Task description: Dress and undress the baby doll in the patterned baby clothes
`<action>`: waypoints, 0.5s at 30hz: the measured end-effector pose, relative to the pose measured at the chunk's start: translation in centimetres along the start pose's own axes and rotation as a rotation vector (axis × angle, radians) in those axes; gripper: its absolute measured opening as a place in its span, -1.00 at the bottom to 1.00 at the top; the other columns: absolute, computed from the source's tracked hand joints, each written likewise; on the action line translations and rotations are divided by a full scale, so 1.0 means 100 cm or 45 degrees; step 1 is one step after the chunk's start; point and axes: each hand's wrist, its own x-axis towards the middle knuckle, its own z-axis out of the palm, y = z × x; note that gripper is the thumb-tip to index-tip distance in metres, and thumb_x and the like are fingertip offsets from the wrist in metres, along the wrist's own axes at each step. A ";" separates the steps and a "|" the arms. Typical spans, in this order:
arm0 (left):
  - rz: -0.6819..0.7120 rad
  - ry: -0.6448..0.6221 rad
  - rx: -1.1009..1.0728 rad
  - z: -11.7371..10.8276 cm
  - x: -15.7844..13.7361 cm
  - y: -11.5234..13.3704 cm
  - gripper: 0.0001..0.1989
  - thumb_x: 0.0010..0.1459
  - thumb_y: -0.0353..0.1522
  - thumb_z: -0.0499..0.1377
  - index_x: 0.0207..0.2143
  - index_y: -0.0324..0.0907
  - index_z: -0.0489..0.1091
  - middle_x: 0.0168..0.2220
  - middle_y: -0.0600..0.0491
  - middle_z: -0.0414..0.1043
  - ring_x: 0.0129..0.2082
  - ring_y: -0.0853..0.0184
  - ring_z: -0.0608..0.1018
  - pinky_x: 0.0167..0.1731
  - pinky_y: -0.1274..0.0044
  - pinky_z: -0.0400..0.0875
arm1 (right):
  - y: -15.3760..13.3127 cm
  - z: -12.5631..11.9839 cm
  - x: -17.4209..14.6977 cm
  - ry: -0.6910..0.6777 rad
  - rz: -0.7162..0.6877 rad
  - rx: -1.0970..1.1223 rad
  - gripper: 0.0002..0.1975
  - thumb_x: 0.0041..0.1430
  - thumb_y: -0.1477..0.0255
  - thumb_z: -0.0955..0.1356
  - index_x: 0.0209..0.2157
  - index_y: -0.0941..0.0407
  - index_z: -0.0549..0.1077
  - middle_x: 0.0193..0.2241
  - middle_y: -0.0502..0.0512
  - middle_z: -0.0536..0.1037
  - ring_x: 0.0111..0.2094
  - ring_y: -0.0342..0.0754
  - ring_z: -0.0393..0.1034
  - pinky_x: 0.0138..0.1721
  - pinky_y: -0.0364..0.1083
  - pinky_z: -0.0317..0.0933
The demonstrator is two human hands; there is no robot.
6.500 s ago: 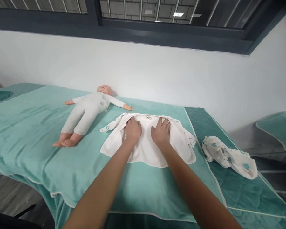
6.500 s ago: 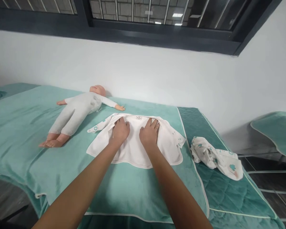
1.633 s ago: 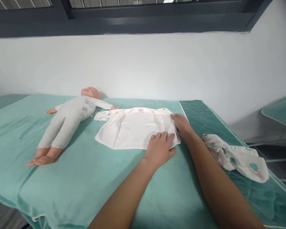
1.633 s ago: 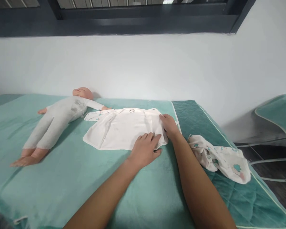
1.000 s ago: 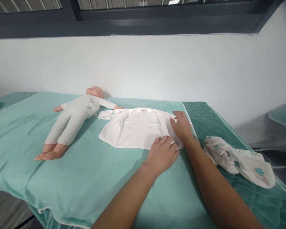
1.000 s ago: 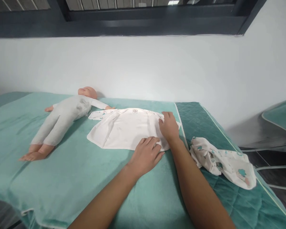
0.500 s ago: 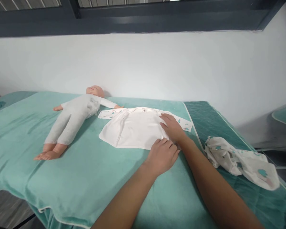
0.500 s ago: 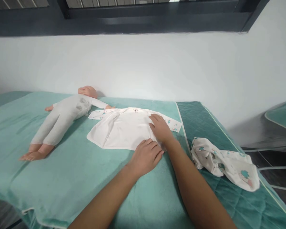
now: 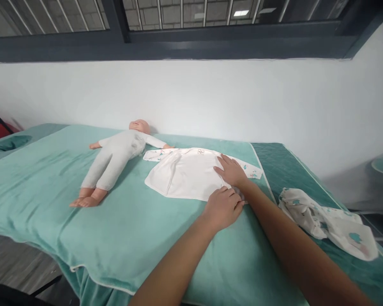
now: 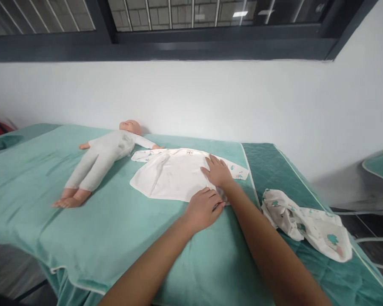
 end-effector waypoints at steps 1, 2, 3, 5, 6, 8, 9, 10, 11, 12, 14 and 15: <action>-0.020 0.003 -0.043 -0.001 -0.002 0.001 -0.69 0.33 -0.29 -0.01 -0.35 -0.20 0.45 -0.30 0.01 0.50 -0.25 0.28 0.46 -0.20 0.40 0.34 | 0.001 0.001 0.002 -0.013 0.003 -0.012 -0.32 0.36 0.09 0.06 0.33 0.22 0.10 0.37 0.30 0.04 0.37 0.14 -0.06 0.32 0.16 -0.10; -0.050 0.009 -0.100 -0.004 -0.006 0.002 -0.72 0.32 -0.30 0.02 -0.36 -0.20 0.45 -0.31 0.01 0.50 -0.24 0.28 0.47 -0.18 0.40 0.35 | 0.002 0.001 0.003 -0.026 0.000 -0.026 -0.32 0.36 0.09 0.05 0.34 0.23 0.09 0.37 0.30 0.05 0.37 0.15 -0.05 0.32 0.17 -0.08; -0.090 0.021 -0.171 -0.007 -0.011 0.003 -0.75 0.30 -0.31 0.04 -0.36 -0.19 0.45 -0.32 0.02 0.51 -0.24 0.29 0.48 -0.17 0.42 0.36 | 0.003 0.000 0.003 -0.040 -0.010 -0.044 -0.32 0.36 0.09 0.05 0.34 0.23 0.09 0.37 0.31 0.06 0.37 0.15 -0.05 0.31 0.18 -0.08; -0.191 0.080 -0.343 -0.020 -0.029 0.002 -0.80 0.29 -0.34 0.07 -0.35 -0.18 0.45 -0.31 0.04 0.53 -0.22 0.31 0.49 -0.15 0.45 0.38 | 0.001 -0.005 0.005 -0.055 -0.042 -0.090 -0.31 0.36 0.09 0.05 0.33 0.24 0.10 0.36 0.34 0.06 0.37 0.20 -0.05 0.30 0.22 -0.08; -0.250 0.131 -0.426 -0.029 -0.040 -0.001 -0.81 0.28 -0.35 0.07 -0.34 -0.17 0.45 -0.30 0.05 0.53 -0.21 0.32 0.50 -0.14 0.46 0.39 | -0.003 -0.009 0.007 -0.048 -0.054 -0.108 -0.31 0.35 0.08 0.06 0.33 0.25 0.11 0.36 0.35 0.06 0.37 0.23 -0.06 0.30 0.24 -0.09; -0.373 0.267 -0.538 -0.054 -0.066 -0.014 -0.84 0.28 -0.37 0.07 -0.31 -0.15 0.45 -0.25 0.05 0.54 -0.17 0.33 0.51 -0.10 0.47 0.40 | -0.019 -0.017 0.015 -0.006 -0.071 -0.099 -0.31 0.35 0.08 0.06 0.31 0.25 0.13 0.36 0.38 0.06 0.36 0.27 -0.05 0.29 0.27 -0.08; -0.437 0.339 -0.555 -0.071 -0.080 -0.023 -0.84 0.27 -0.39 0.07 -0.29 -0.15 0.45 -0.23 0.04 0.55 -0.15 0.32 0.52 -0.07 0.46 0.40 | -0.032 -0.021 0.022 0.020 -0.083 -0.057 -0.31 0.34 0.09 0.06 0.31 0.26 0.14 0.35 0.39 0.07 0.36 0.26 -0.04 0.29 0.25 -0.07; -0.495 0.413 -0.547 -0.090 -0.093 -0.035 -0.84 0.27 -0.40 0.07 -0.27 -0.14 0.45 -0.21 0.04 0.55 -0.13 0.32 0.52 -0.05 0.46 0.40 | -0.049 -0.025 0.031 0.041 -0.098 0.013 -0.31 0.34 0.09 0.06 0.30 0.26 0.14 0.35 0.39 0.09 0.35 0.25 -0.02 0.30 0.23 -0.07; -0.546 0.486 -0.501 -0.111 -0.105 -0.049 -0.83 0.27 -0.39 0.05 -0.25 -0.14 0.45 -0.18 0.03 0.55 -0.11 0.32 0.53 -0.03 0.45 0.39 | -0.068 -0.028 0.041 0.052 -0.117 0.106 -0.31 0.34 0.08 0.07 0.30 0.26 0.15 0.34 0.37 0.12 0.35 0.22 0.00 0.31 0.19 -0.06; -0.593 0.545 -0.422 -0.133 -0.115 -0.065 -0.82 0.28 -0.38 0.05 -0.21 -0.13 0.45 -0.13 0.02 0.54 -0.07 0.30 0.52 0.02 0.42 0.38 | -0.091 -0.030 0.053 0.047 -0.137 0.217 -0.31 0.33 0.07 0.08 0.30 0.24 0.15 0.33 0.34 0.14 0.34 0.19 0.02 0.32 0.15 -0.05; -0.664 0.650 -0.192 -0.180 -0.134 -0.103 -0.79 0.27 -0.33 0.05 -0.14 -0.14 0.45 -0.04 -0.01 0.51 0.03 0.26 0.48 0.11 0.37 0.32 | -0.139 -0.031 0.081 -0.002 -0.141 0.445 -0.28 0.31 0.02 0.09 0.31 0.20 0.12 0.33 0.28 0.16 0.33 0.15 0.05 0.31 0.11 0.00; -0.716 0.688 -0.069 -0.202 -0.142 -0.124 -0.76 0.26 -0.31 0.05 -0.09 -0.14 0.43 0.00 -0.02 0.49 0.08 0.23 0.46 0.16 0.34 0.28 | -0.163 -0.029 0.097 -0.027 -0.128 0.546 -0.28 0.30 0.01 0.10 0.31 0.19 0.12 0.33 0.27 0.16 0.32 0.15 0.08 0.29 0.11 0.03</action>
